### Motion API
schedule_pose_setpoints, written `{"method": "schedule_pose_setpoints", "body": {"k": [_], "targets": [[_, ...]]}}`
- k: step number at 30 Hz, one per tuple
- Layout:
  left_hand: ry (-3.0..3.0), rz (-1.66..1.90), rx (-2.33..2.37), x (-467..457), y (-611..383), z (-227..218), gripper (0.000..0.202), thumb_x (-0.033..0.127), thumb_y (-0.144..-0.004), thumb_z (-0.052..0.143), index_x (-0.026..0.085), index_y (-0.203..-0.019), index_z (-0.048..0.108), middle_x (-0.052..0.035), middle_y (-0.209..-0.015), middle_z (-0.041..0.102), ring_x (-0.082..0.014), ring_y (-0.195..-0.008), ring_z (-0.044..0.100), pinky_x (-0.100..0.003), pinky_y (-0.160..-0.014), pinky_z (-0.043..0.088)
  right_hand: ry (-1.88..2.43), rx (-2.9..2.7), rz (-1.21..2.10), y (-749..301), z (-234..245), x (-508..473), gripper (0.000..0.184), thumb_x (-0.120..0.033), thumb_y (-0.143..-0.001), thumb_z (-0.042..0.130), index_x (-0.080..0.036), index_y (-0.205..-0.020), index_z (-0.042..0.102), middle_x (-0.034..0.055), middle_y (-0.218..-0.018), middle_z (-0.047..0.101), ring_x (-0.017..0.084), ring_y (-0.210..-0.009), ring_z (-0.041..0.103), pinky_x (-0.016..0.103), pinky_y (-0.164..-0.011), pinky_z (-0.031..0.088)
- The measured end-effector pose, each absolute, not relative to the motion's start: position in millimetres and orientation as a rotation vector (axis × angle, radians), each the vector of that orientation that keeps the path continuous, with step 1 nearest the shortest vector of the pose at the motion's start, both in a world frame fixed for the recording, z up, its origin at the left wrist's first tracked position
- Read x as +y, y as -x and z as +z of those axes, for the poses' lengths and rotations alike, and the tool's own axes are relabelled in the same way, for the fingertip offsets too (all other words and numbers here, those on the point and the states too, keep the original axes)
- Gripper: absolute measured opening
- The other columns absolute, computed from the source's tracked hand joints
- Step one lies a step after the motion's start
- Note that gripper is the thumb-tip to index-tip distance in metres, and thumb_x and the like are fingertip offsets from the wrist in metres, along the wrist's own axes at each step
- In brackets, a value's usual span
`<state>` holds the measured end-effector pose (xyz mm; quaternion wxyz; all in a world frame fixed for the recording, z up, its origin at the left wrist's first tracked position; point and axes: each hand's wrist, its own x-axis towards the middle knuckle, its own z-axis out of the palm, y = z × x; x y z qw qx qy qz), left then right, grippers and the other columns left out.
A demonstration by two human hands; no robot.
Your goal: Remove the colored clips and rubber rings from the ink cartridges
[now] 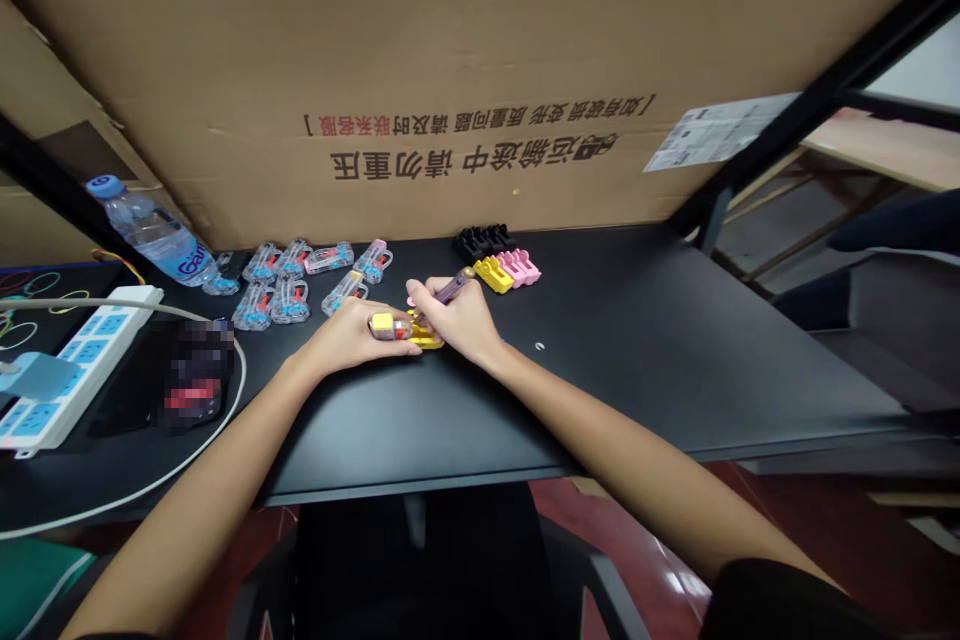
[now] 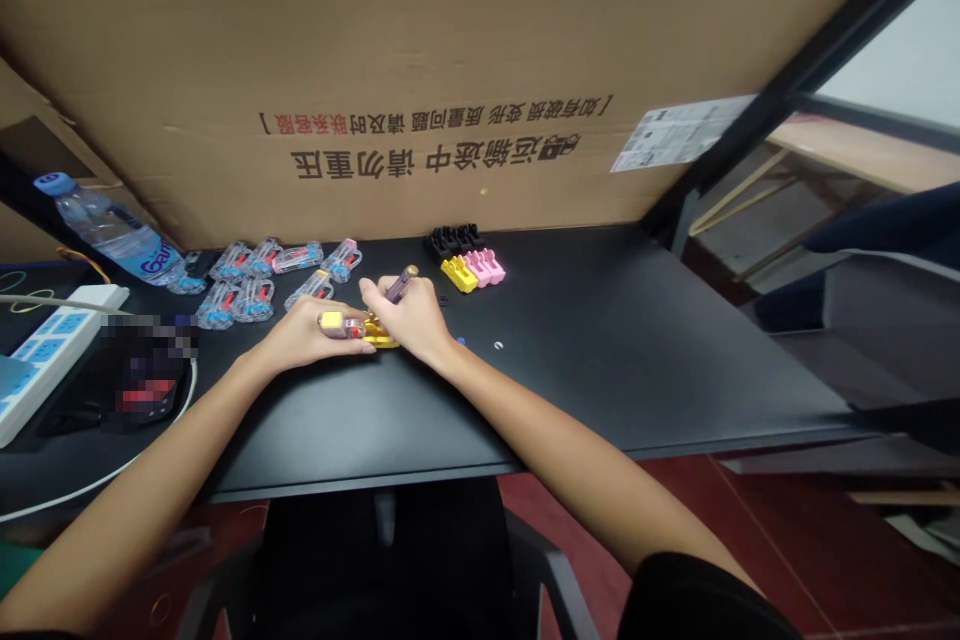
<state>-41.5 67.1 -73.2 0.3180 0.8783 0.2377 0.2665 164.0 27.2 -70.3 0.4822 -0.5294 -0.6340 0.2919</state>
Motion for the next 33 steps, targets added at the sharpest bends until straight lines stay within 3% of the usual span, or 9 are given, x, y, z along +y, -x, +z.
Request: {"method": "schedule_pose_setpoints", "body": {"k": [5,11,15,22,28,33], "targets": [[-2.303,0.696,0.627,69.0,42.2,-74.1,0.03,0.046,-0.088,0.087,0.02,-0.102,0.086,-0.0023,-0.082,0.082,-0.0169,-0.066,0.071,-0.026,-0.064,0.051,1.166,-1.771,0.83,-173.5,-66.2,25.8,0.052,-0.059,-0.101,0.06,-0.021,-0.064,0.06,-0.0006,-0.058,0.057,0.014,-0.057,0.049,0.029,-0.055,0.036],[-2.288,0.729,0.734,72.3,45.7,-74.6,0.039,0.052,-0.084,0.089,0.019,-0.106,0.087,-0.0045,-0.087,0.084,-0.0182,-0.066,0.071,-0.027,-0.061,0.051,1.2,-1.633,0.791,-177.6,-66.0,29.3,0.054,-0.062,-0.101,0.061,-0.021,-0.066,0.065,0.002,-0.058,0.063,0.017,-0.057,0.058,0.03,-0.057,0.046],[-2.245,0.743,0.82,74.6,49.0,-74.7,0.042,0.054,-0.083,0.089,0.019,-0.106,0.087,-0.0037,-0.088,0.085,-0.0193,-0.069,0.074,-0.027,-0.064,0.055,1.228,-1.537,0.777,-179.8,-63.5,31.2,0.052,-0.061,-0.1,0.063,-0.02,-0.068,0.068,0.0025,-0.058,0.066,0.016,-0.051,0.058,0.03,-0.052,0.046],[-2.23,0.692,0.905,74.5,50.3,-71.4,0.048,0.052,-0.081,0.09,0.021,-0.118,0.085,-0.003,-0.099,0.086,-0.0215,-0.081,0.079,-0.03,-0.078,0.06,1.204,-1.526,0.742,-180.7,-60.6,31.0,0.047,-0.05,-0.1,0.064,-0.02,-0.064,0.069,0.0009,-0.054,0.064,0.014,-0.049,0.057,0.028,-0.05,0.043],[-2.26,0.683,0.909,73.8,50.8,-70.1,0.055,0.053,-0.082,0.09,0.024,-0.128,0.082,-0.0021,-0.103,0.086,-0.0205,-0.083,0.079,-0.029,-0.079,0.06,1.198,-1.563,0.716,-180.5,-59.8,29.7,0.045,-0.047,-0.1,0.063,-0.021,-0.064,0.066,0.0006,-0.054,0.063,0.016,-0.053,0.058,0.029,-0.053,0.043],[-2.281,0.688,0.859,74.7,51.7,-70.5,0.047,0.052,-0.082,0.09,0.022,-0.118,0.085,-0.0034,-0.1,0.086,-0.0204,-0.081,0.077,-0.029,-0.078,0.058,1.22,-1.565,0.689,-182.7,-61.2,31.0,0.048,-0.051,-0.101,0.063,-0.021,-0.064,0.065,-0.0002,-0.053,0.06,0.014,-0.051,0.055,0.029,-0.052,0.041]]}}
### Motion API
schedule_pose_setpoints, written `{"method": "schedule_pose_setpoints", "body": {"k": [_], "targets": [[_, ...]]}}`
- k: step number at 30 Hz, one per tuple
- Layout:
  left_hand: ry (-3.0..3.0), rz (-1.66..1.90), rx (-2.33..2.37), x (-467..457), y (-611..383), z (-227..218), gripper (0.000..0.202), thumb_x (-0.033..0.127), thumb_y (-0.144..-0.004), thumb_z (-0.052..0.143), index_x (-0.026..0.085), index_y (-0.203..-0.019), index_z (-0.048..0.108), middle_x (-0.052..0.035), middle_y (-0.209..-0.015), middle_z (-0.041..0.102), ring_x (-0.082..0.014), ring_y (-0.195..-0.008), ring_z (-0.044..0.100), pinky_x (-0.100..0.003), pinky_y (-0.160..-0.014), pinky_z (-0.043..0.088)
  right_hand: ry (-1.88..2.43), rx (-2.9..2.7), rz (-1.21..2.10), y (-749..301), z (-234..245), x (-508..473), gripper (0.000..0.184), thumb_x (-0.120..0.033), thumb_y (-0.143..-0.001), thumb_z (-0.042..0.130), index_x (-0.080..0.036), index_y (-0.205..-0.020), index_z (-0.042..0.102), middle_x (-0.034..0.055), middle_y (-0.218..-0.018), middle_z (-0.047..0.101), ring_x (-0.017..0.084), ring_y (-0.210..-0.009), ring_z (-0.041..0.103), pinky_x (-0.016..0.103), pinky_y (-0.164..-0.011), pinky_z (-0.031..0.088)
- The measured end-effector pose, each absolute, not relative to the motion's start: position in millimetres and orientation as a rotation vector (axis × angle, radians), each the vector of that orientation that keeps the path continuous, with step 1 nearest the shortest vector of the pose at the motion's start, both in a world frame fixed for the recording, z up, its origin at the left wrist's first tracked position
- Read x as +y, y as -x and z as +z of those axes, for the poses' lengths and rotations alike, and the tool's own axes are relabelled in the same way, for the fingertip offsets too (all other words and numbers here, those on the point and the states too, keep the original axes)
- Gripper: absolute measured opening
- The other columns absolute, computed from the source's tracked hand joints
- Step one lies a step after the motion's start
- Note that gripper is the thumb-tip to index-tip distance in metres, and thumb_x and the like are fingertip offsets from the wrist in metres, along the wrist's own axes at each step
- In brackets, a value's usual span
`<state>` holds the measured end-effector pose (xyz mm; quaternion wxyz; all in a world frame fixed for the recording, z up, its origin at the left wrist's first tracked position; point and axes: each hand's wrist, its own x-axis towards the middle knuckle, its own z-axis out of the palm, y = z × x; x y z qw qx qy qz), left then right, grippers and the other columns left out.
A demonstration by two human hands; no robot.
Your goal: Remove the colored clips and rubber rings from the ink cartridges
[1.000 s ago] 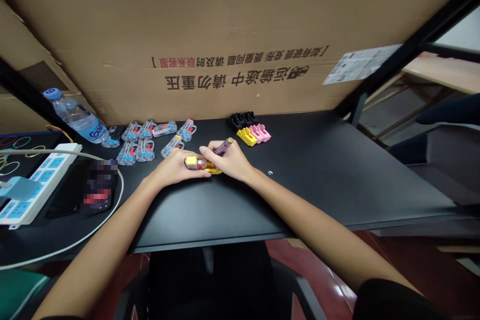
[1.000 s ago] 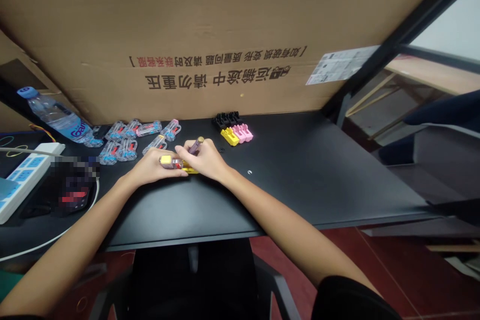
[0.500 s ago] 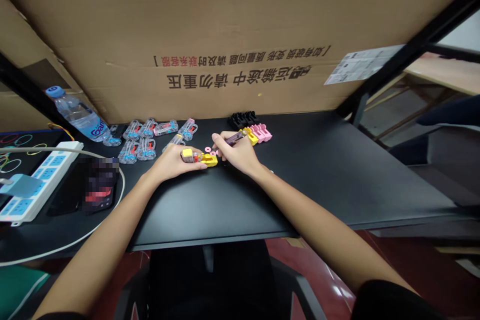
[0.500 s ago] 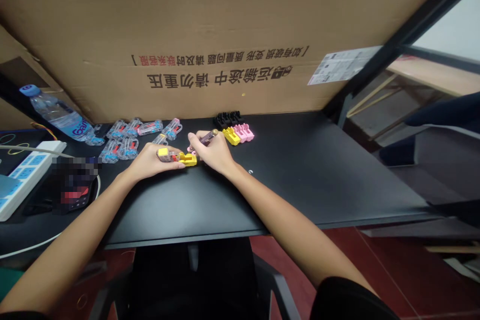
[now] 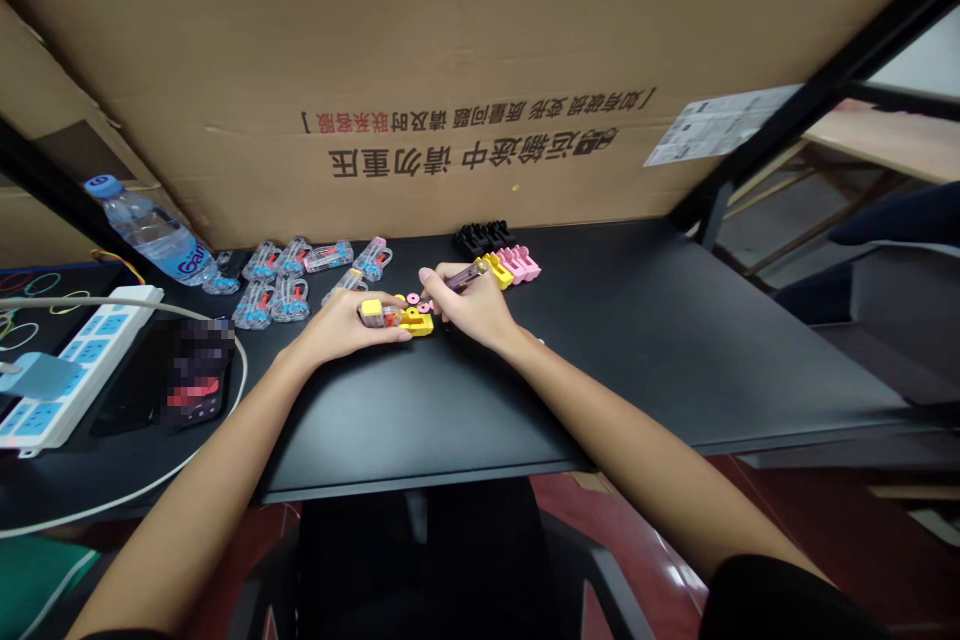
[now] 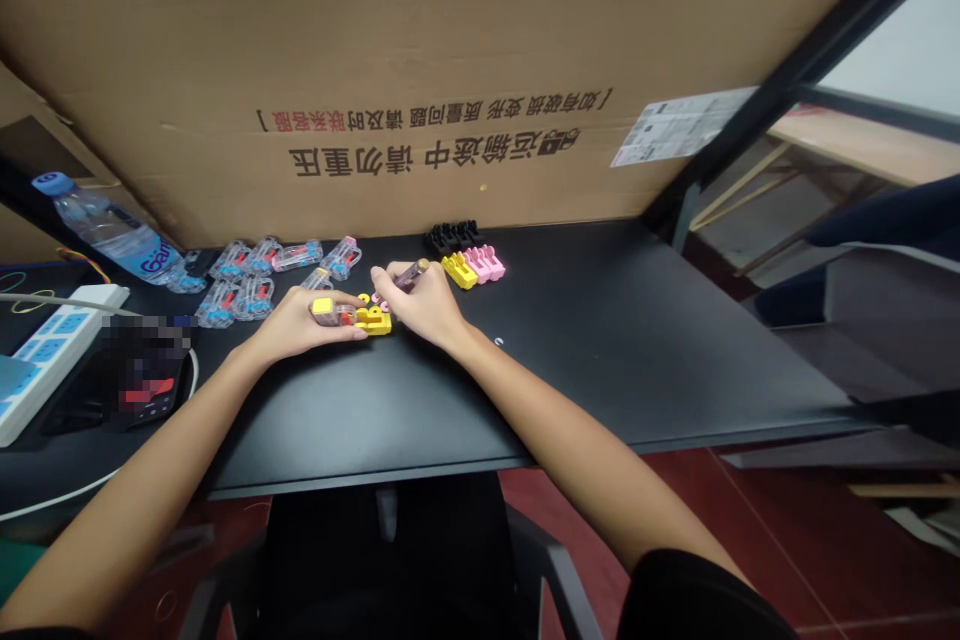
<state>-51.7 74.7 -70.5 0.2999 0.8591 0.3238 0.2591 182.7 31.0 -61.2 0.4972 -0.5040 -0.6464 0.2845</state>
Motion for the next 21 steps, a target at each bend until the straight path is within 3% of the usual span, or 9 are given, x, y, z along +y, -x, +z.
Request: {"method": "schedule_pose_setpoints", "body": {"k": [21], "targets": [[-2.278,0.718,0.699,75.6,49.2,-75.1,0.031,0.043,-0.084,0.089,0.019,-0.103,0.084,-0.0023,-0.092,0.084,-0.0168,-0.073,0.073,-0.025,-0.068,0.053,1.064,-1.712,1.017,-176.0,-60.8,27.1,0.047,-0.051,-0.102,0.061,-0.022,-0.065,0.055,-0.0035,-0.053,0.059,0.011,-0.044,0.052,0.025,-0.049,0.041]]}}
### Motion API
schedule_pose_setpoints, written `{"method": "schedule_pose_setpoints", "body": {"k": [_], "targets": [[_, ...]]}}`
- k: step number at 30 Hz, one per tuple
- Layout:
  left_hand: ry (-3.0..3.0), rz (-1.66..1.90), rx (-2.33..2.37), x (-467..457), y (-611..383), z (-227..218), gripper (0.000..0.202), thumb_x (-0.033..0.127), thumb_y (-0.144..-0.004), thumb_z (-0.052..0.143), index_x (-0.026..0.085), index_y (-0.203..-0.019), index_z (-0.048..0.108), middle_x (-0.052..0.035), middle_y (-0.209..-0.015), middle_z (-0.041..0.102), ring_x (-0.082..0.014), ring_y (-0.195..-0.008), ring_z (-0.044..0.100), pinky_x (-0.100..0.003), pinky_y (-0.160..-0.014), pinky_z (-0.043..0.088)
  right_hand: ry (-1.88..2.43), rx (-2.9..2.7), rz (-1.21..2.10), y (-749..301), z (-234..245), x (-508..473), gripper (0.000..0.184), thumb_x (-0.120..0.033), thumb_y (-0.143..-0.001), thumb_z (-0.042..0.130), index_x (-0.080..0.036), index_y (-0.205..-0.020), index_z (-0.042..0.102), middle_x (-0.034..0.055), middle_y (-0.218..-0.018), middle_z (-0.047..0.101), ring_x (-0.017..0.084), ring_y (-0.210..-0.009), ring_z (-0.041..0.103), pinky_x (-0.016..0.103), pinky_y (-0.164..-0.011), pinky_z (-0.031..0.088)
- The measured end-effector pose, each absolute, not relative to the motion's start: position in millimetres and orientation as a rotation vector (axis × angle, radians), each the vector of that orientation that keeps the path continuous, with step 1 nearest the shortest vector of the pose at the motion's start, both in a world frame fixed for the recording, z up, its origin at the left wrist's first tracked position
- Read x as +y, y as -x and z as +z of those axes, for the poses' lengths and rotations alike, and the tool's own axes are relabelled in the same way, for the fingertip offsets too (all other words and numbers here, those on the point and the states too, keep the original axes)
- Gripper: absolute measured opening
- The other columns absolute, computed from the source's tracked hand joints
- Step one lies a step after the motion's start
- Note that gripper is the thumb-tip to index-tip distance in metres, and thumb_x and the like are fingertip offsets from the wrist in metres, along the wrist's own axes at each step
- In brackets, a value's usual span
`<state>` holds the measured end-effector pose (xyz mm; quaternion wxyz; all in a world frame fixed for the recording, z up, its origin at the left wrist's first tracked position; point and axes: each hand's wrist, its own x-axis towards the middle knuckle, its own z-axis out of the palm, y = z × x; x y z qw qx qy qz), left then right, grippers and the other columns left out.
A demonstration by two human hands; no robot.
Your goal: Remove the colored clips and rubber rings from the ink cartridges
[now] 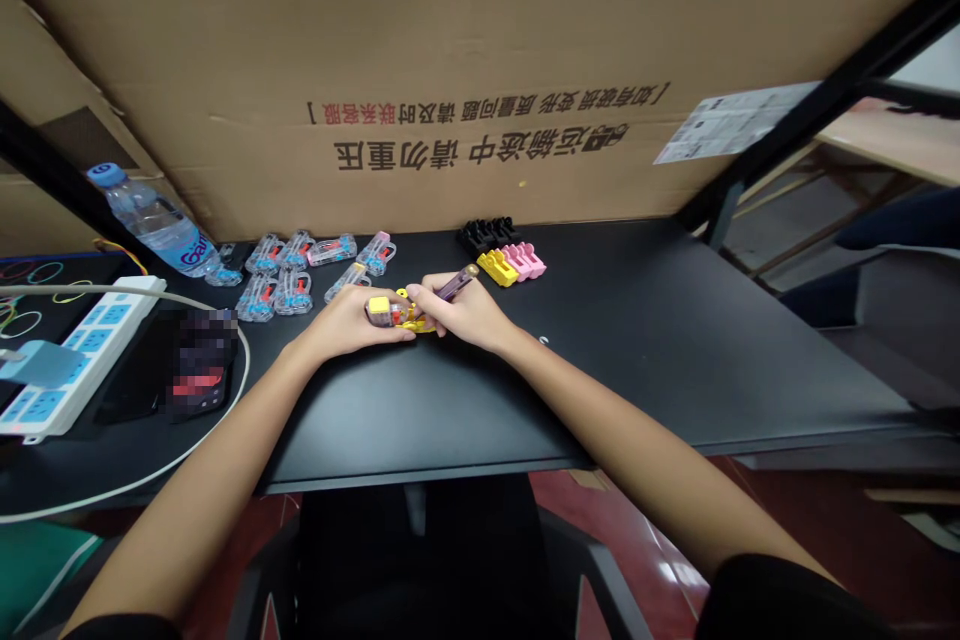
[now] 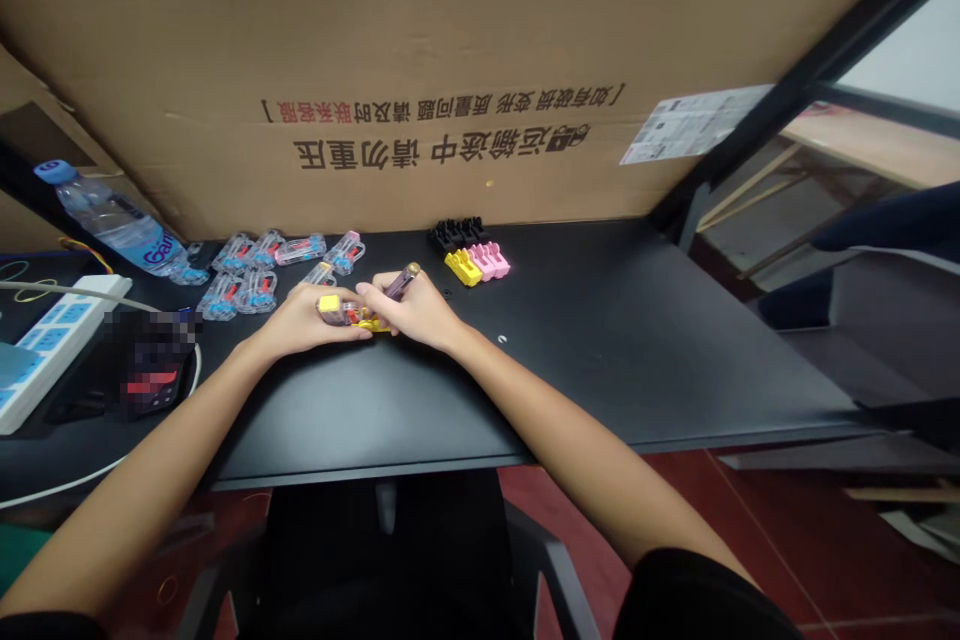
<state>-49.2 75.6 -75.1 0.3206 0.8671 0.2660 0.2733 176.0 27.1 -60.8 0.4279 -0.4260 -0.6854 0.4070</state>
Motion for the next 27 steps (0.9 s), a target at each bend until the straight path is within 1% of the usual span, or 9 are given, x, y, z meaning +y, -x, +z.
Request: {"method": "schedule_pose_setpoints", "body": {"k": [3,5,6,10,13,17,20,23,27], "targets": [[-2.297,0.725,0.687,75.3,48.7,-75.3,0.029,0.041,-0.085,0.089,0.019,-0.103,0.084,-0.0025,-0.094,0.084,-0.0168,-0.074,0.073,-0.025,-0.069,0.053,1.069,-1.736,1.023,-174.4,-61.3,26.3,0.047,-0.052,-0.102,0.059,-0.022,-0.066,0.055,-0.0032,-0.054,0.059,0.011,-0.045,0.051,0.025,-0.049,0.04],[-2.302,0.74,0.687,75.0,48.1,-75.8,0.029,0.04,-0.085,0.089,0.019,-0.103,0.084,-0.0024,-0.093,0.084,-0.0168,-0.074,0.073,-0.025,-0.069,0.053,1.088,-1.738,0.967,-171.3,-62.6,24.9,0.047,-0.051,-0.102,0.057,-0.022,-0.065,0.053,-0.0031,-0.054,0.056,0.011,-0.045,0.049,0.026,-0.048,0.037],[-2.302,0.748,0.693,74.9,47.8,-76.2,0.029,0.04,-0.084,0.089,0.019,-0.103,0.084,-0.0021,-0.091,0.084,-0.0167,-0.074,0.073,-0.025,-0.069,0.053,1.1,-1.738,0.906,-169.1,-63.5,24.0,0.048,-0.05,-0.102,0.056,-0.023,-0.063,0.05,-0.0033,-0.053,0.053,0.011,-0.046,0.046,0.026,-0.048,0.035],[-2.297,0.744,0.741,73.5,46.4,-77.8,0.034,0.045,-0.083,0.089,0.019,-0.104,0.084,-0.0003,-0.084,0.081,-0.0158,-0.071,0.07,-0.024,-0.066,0.051,1.179,-1.672,0.584,-158.0,-67.1,18.6,0.055,-0.046,-0.1,0.056,-0.024,-0.056,0.03,-0.0041,-0.051,0.032,0.011,-0.051,0.032,0.029,-0.052,0.028],[-2.296,0.722,0.769,72.6,45.9,-78.5,0.038,0.05,-0.083,0.089,0.019,-0.104,0.084,0.0004,-0.081,0.08,-0.0164,-0.071,0.069,-0.024,-0.065,0.051,1.23,-1.619,0.521,-152.1,-68.9,16.0,0.055,-0.045,-0.098,0.054,-0.024,-0.055,0.027,-0.0034,-0.052,0.026,0.012,-0.053,0.03,0.031,-0.054,0.027],[-2.295,0.708,0.762,72.7,45.9,-79.3,0.039,0.051,-0.083,0.088,0.019,-0.105,0.084,-0.0007,-0.085,0.082,-0.0181,-0.074,0.072,-0.025,-0.067,0.054,1.264,-1.548,0.58,-151.3,-71.1,17.4,0.053,-0.045,-0.096,0.056,-0.025,-0.054,0.031,-0.0028,-0.051,0.032,0.012,-0.052,0.033,0.03,-0.052,0.028],[-2.286,0.725,0.767,72.4,46.5,-78.5,0.038,0.049,-0.082,0.09,0.02,-0.105,0.084,-0.0017,-0.091,0.084,-0.0187,-0.075,0.074,-0.027,-0.071,0.057,1.276,-1.458,0.642,-156.0,-72.3,21.3,0.051,-0.046,-0.097,0.058,-0.024,-0.053,0.042,-0.0015,-0.05,0.044,0.014,-0.051,0.043,0.03,-0.051,0.034],[-2.271,0.811,0.775,71.1,46.8,-74.2,0.042,0.048,-0.081,0.091,0.021,-0.112,0.083,-0.0036,-0.103,0.085,-0.0211,-0.085,0.079,-0.03,-0.083,0.061,1.24,-1.346,0.667,-164.4,-70.4,25.3,0.048,-0.046,-0.098,0.06,-0.024,-0.056,0.052,-0.0006,-0.051,0.052,0.015,-0.049,0.052,0.03,-0.05,0.041],[-2.274,1.053,0.873,72.0,46.9,-68.1,0.037,0.043,-0.088,0.087,0.021,-0.116,0.081,-0.0066,-0.115,0.084,-0.024,-0.1,0.08,-0.036,-0.098,0.062,1.194,-1.262,0.629,-176.1,-63.5,29.5,0.046,-0.046,-0.098,0.061,-0.024,-0.057,0.059,-0.001,-0.047,0.053,0.016,-0.044,0.054,0.03,-0.049,0.043]]}}
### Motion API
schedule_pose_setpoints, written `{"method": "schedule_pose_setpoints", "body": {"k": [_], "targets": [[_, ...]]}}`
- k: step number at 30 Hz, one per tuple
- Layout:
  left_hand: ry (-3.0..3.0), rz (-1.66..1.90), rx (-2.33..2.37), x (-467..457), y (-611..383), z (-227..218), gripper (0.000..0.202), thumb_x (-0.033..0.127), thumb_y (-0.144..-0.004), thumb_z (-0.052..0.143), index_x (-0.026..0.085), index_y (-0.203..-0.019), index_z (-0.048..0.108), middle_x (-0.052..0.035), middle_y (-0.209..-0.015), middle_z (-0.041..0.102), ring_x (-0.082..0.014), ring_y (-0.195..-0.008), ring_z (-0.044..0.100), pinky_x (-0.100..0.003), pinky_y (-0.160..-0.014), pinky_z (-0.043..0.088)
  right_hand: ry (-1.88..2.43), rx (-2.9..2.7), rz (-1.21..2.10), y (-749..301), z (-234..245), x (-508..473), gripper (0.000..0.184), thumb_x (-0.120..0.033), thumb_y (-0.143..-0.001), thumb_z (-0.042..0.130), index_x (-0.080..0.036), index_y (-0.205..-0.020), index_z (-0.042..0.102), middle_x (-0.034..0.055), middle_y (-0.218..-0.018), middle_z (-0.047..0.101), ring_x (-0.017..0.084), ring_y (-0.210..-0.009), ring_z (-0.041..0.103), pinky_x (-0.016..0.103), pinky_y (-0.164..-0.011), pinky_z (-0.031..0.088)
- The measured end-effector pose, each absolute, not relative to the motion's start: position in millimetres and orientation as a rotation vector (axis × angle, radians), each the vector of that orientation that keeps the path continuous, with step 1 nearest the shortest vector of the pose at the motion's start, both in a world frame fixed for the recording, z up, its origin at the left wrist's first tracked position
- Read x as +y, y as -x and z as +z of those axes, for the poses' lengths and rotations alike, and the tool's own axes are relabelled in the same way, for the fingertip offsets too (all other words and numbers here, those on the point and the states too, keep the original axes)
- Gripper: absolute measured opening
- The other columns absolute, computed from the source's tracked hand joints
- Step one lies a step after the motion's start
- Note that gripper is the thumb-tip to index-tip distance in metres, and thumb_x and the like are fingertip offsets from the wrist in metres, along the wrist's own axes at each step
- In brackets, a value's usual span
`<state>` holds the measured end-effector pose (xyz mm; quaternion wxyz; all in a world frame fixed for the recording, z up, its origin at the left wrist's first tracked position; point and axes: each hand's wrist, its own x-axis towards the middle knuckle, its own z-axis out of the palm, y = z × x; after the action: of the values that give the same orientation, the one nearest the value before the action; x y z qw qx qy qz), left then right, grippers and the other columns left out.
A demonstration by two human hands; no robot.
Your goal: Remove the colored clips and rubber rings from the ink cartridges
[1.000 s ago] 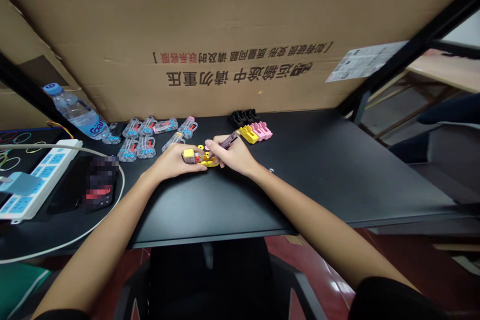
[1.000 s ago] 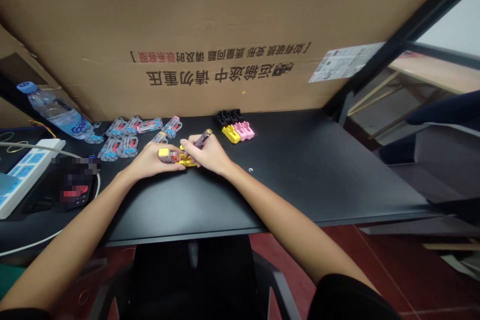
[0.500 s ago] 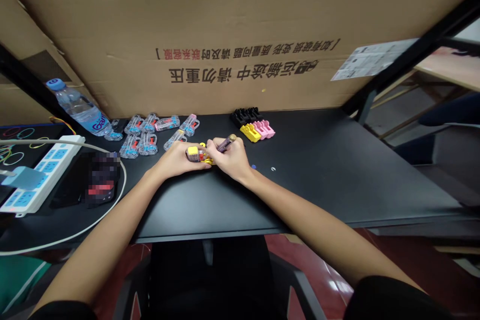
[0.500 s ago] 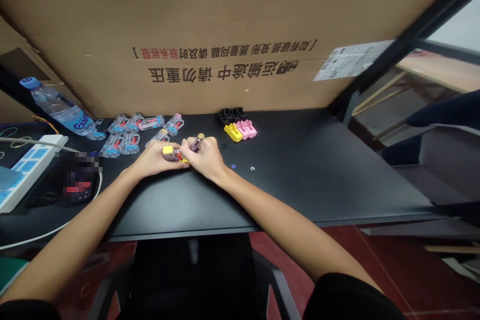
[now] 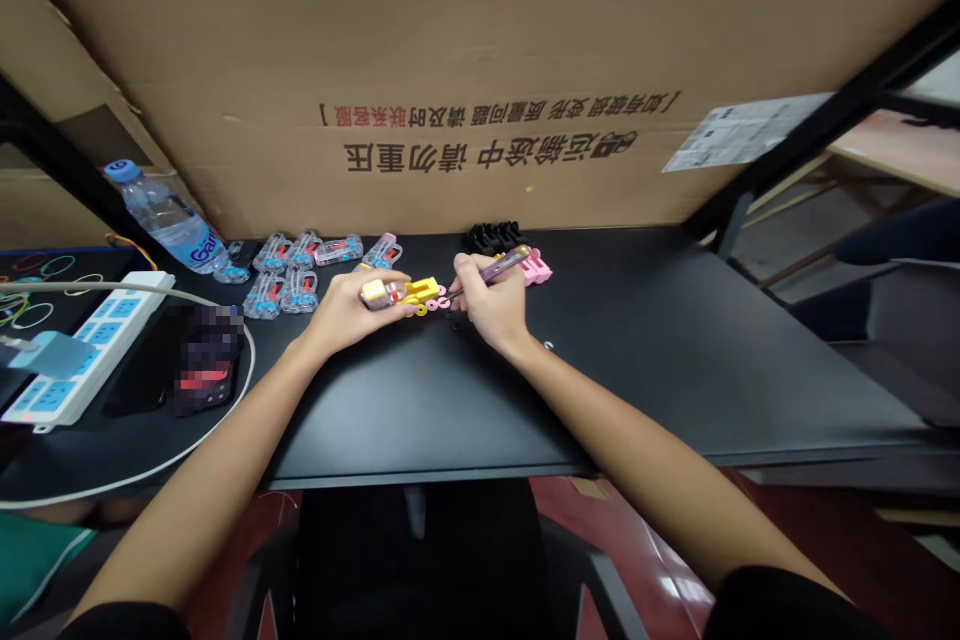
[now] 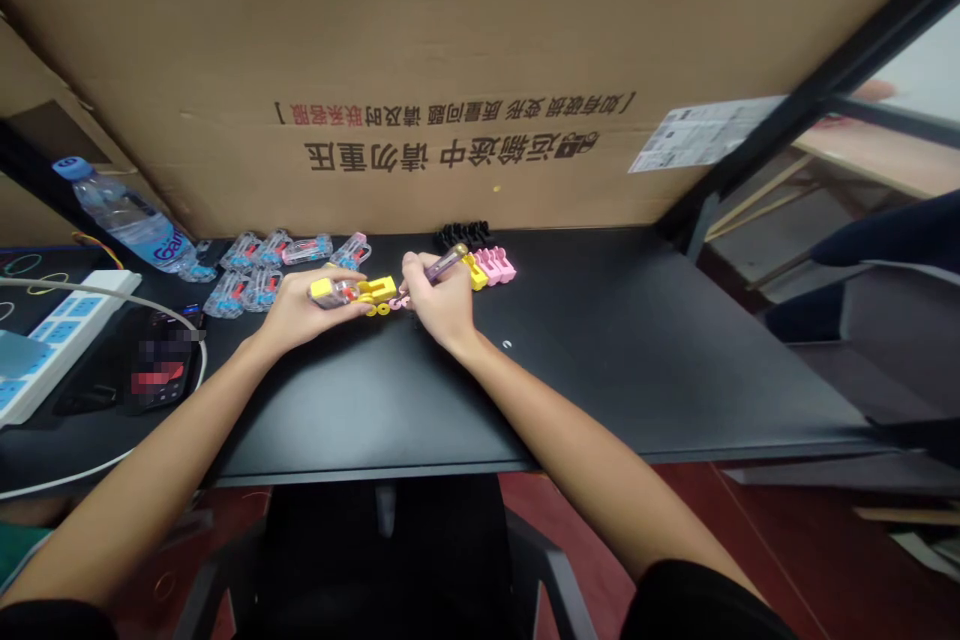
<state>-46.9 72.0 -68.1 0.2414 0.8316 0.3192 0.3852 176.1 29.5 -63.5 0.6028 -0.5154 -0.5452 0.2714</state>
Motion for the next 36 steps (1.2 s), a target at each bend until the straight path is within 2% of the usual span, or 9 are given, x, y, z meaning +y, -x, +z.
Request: {"method": "schedule_pose_setpoints", "body": {"k": [3,8,14,20,25,30,36], "targets": [[-2.337,1.15,0.937,75.9,48.0,-69.9,0.033,0.038,-0.095,0.08,0.021,-0.124,0.078,-0.0081,-0.124,0.082,-0.0249,-0.111,0.078,-0.039,-0.105,0.059,1.215,-1.262,0.602,-180.6,-60.9,32.4,0.047,-0.047,-0.097,0.063,-0.023,-0.057,0.06,-0.0007,-0.046,0.053,0.016,-0.044,0.054,0.03,-0.048,0.044],[-2.465,1.029,0.94,78.6,48.1,-79.6,0.036,0.035,-0.101,0.072,0.022,-0.134,0.073,-0.0085,-0.133,0.078,-0.0263,-0.121,0.075,-0.041,-0.109,0.057,1.24,-1.311,0.625,-179.9,-65.1,34.5,0.047,-0.047,-0.097,0.063,-0.023,-0.057,0.061,0.0001,-0.047,0.056,0.016,-0.046,0.056,0.03,-0.049,0.043],[-2.532,0.904,0.961,76.1,46.3,-83.9,0.036,0.034,-0.104,0.067,0.026,-0.139,0.071,-0.006,-0.138,0.076,-0.0268,-0.123,0.073,-0.042,-0.112,0.056,1.284,-1.39,0.644,-179.4,-67.8,34.5,0.05,-0.05,-0.099,0.063,-0.023,-0.057,0.061,0.001,-0.05,0.059,0.016,-0.049,0.055,0.029,-0.049,0.042],[-2.545,0.855,0.978,77.1,47.8,-84.4,0.042,0.034,-0.1,0.073,0.027,-0.142,0.069,-0.0056,-0.138,0.076,-0.0286,-0.124,0.073,-0.043,-0.111,0.056,1.314,-1.447,0.72,-182.0,-73.1,38.9,0.048,-0.055,-0.099,0.065,-0.021,-0.066,0.066,-0.0007,-0.052,0.058,0.015,-0.049,0.054,0.028,-0.047,0.04],[-2.478,0.874,1.001,79.2,49.7,-82.5,0.044,0.032,-0.097,0.078,0.026,-0.14,0.069,-0.007,-0.137,0.077,-0.0289,-0.125,0.073,-0.043,-0.11,0.056,1.216,-1.459,0.863,-181.9,-75.8,40.0,0.049,-0.061,-0.101,0.061,-0.02,-0.074,0.072,0.0003,-0.062,0.065,0.013,-0.048,0.055,0.027,-0.045,0.042],[-2.365,0.958,1.044,80.4,52.6,-73.2,0.046,0.036,-0.093,0.083,0.025,-0.135,0.07,-0.0069,-0.131,0.079,-0.0268,-0.116,0.076,-0.037,-0.104,0.056,1.228,-1.521,0.925,-178.7,-77.5,37.9,0.044,-0.054,-0.101,0.06,-0.019,-0.078,0.073,0.0011,-0.066,0.067,0.014,-0.051,0.057,0.026,-0.047,0.044],[-2.126,1.128,1.188,78.9,51.1,-68.3,0.049,0.044,-0.087,0.087,0.024,-0.126,0.067,-0.0004,-0.097,0.08,-0.0199,-0.081,0.075,-0.028,-0.076,0.057,1.199,-1.723,0.834,-174.2,-77.1,36.0,0.036,-0.042,-0.1,0.059,-0.019,-0.075,0.071,0.0013,-0.071,0.071,0.016,-0.066,0.061,0.027,-0.062,0.045]]}}
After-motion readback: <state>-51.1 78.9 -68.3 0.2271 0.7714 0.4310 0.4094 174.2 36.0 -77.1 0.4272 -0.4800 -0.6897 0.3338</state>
